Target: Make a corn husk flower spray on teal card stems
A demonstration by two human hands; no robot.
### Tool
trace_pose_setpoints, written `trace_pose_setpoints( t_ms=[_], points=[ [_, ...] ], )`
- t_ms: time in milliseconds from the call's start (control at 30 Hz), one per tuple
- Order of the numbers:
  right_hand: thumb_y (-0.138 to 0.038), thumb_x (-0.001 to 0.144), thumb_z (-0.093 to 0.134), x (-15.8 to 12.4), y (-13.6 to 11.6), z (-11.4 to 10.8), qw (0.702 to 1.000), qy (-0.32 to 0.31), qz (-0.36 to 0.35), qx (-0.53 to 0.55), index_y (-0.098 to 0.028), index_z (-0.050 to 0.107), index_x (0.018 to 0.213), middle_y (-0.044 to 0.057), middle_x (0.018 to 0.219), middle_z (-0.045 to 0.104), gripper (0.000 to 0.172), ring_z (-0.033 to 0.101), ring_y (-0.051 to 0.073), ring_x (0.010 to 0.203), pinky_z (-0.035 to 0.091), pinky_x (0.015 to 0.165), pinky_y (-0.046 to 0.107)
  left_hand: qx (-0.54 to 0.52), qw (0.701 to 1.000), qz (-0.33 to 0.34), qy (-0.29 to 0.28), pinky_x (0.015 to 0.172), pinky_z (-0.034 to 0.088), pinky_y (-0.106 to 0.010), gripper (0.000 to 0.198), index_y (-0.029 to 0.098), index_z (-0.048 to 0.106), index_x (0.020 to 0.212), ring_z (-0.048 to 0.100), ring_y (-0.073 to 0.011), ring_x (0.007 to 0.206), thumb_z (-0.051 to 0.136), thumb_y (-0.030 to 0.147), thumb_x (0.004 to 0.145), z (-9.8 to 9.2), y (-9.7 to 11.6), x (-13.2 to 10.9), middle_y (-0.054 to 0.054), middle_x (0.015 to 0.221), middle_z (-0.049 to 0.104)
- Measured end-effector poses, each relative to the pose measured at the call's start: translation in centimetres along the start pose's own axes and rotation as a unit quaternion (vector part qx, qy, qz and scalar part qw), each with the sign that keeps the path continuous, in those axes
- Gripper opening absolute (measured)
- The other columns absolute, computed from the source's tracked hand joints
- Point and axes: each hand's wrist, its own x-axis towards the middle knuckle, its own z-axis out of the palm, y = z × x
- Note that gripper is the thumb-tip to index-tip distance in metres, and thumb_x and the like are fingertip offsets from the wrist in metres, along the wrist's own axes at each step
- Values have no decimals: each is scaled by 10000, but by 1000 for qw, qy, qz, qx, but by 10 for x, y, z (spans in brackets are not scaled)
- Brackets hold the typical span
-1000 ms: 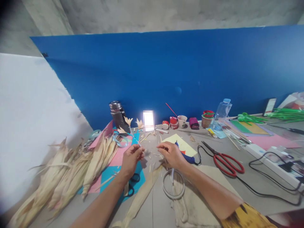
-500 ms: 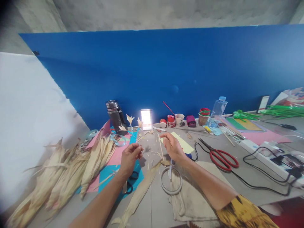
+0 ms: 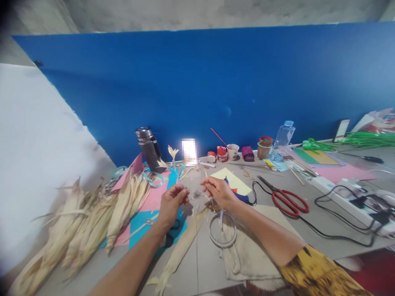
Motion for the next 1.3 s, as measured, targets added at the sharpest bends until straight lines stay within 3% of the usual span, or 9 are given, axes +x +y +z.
trace_pose_setpoints(
  t_ms=[167,300,400,600,767,900,1100,1200,1300],
  points=[
    [-401,920,444,-4,-1,1,999,-22,-20,-14,-160,634,963,-27,602,526,310,421,86,485,344,488,211,-5,1000,2,-15,501,459,-230,235,174,550,711,548,-101,477,732,317,672,4,4,-4,36,580,591],
    [-436,908,477,-5,-3,4,999,-12,-19,-23,-168,638,826,-50,490,446,323,406,96,464,337,479,218,-19,999,-4,-39,511,465,-236,264,177,534,682,557,-103,487,746,334,661,6,5,-7,28,605,604],
    [-426,840,589,-5,-1,7,999,-34,-16,-21,-163,617,722,-24,568,530,289,452,99,517,353,502,218,-30,997,-20,-72,490,457,-243,274,170,553,684,552,-104,479,755,354,652,7,4,-9,-1,666,649],
    [-400,794,665,-7,-2,13,999,-37,-25,-26,-161,683,898,20,774,624,261,467,100,573,376,533,225,4,994,-22,-108,472,419,-228,236,165,590,623,506,-96,443,760,326,653,10,3,-14,31,529,555],
    [-302,796,644,-7,-2,14,998,-40,-52,-13,-167,694,807,33,819,629,144,516,119,650,406,584,235,40,989,-22,-137,475,405,-219,166,154,642,592,490,-88,448,743,277,639,10,2,-16,1,551,592],
    [-323,784,655,-6,2,14,999,-43,-29,4,-162,673,767,18,774,623,163,517,111,617,404,561,230,41,989,-34,-135,463,389,-210,139,154,656,593,471,-82,443,733,265,627,12,2,-19,-2,545,595],
    [-424,857,557,-3,-12,3,996,-21,40,81,-157,608,787,-42,510,524,280,436,83,428,352,438,206,65,989,-24,-129,459,397,-216,166,153,691,725,509,-92,444,696,315,690,13,-2,-17,-10,602,622],
    [-436,853,563,-2,-14,0,993,-18,38,109,-156,566,771,-21,561,582,291,461,76,433,373,439,199,41,996,-13,-84,436,377,-207,202,176,622,747,496,-85,420,698,359,704,10,-2,-13,22,588,591],
    [-426,846,576,-3,-9,4,991,-35,30,122,-166,531,790,11,690,654,269,481,68,447,360,425,193,0,995,-30,-100,434,363,-203,298,198,516,718,483,-93,400,637,464,775,7,1,-13,42,507,541]
  ],
)
